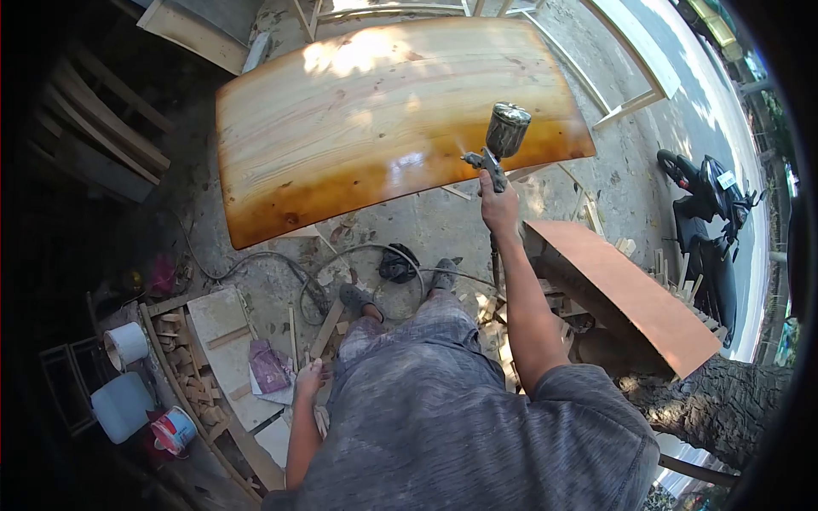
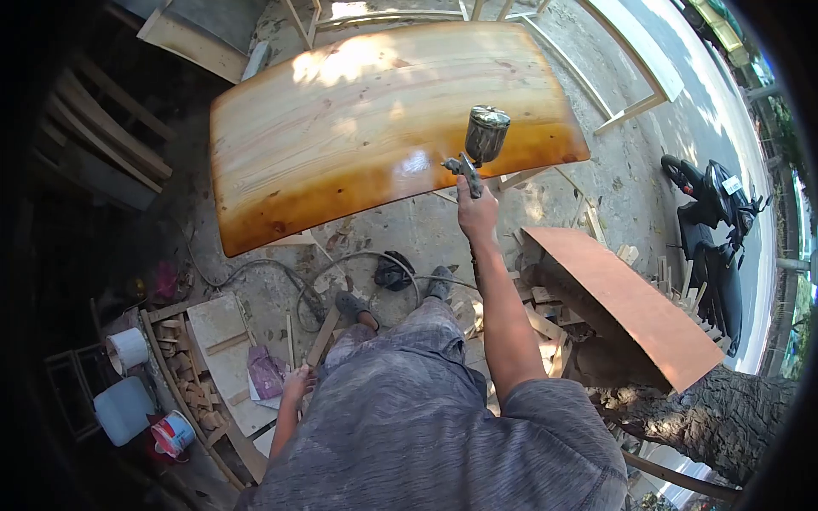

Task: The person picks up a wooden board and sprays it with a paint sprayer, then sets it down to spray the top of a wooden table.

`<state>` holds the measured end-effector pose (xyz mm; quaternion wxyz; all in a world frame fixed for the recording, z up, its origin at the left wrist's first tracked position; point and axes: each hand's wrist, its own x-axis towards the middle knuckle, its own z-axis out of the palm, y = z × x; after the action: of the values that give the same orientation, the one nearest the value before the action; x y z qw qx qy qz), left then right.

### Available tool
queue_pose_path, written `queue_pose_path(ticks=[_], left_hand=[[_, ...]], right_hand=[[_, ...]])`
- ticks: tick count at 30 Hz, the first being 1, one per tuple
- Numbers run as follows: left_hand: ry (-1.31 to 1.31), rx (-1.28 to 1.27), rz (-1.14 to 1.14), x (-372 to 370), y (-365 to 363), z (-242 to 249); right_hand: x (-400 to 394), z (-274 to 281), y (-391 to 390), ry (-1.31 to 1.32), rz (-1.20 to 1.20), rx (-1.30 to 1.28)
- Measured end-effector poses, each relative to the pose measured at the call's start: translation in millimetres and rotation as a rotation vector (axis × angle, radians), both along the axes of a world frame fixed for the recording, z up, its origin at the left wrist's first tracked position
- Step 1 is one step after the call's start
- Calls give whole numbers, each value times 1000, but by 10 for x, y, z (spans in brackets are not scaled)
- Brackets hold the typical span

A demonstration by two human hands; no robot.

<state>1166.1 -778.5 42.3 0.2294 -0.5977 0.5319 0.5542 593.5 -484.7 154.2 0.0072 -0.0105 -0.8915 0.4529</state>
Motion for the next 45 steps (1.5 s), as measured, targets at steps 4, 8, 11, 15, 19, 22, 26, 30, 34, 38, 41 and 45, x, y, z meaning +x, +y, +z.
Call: queue_pose_path(ticks=[4,8,11,15,19,22,26,30,34,38,41,45], left_hand=[[0,-10,113,718,-557,-104],[0,-2,307,1444,-1010,-230],[-28,1,441,1545,-1144,64],[30,-39,509,1864,-1212,91],[14,-40,520,2058,-1031,66],[-17,42,555,2168,-840,-51],[-124,43,169,1980,-746,40],[-163,57,91,1596,-865,84],[-24,131,260,1531,-1307,-424],[151,55,210,1061,-2099,-637],[222,-32,160,657,-2455,-574],[273,-94,29,312,-2581,-526]], right_hand=[[603,10,-997,-96,73,-110],[1110,-128,-1901,-145,198,-140],[1494,-37,-2544,-167,282,-126],[1937,356,-3254,-351,411,-258],[2224,128,-3785,-325,548,-279],[2369,218,-3928,-352,642,-307],[2410,253,-3791,-347,675,-318],[2239,273,-3248,-276,549,-188],[1887,249,-2410,-230,333,-41],[1483,361,-1626,-66,78,15],[1070,134,-1011,71,-91,154],[843,241,-757,216,-218,206]])
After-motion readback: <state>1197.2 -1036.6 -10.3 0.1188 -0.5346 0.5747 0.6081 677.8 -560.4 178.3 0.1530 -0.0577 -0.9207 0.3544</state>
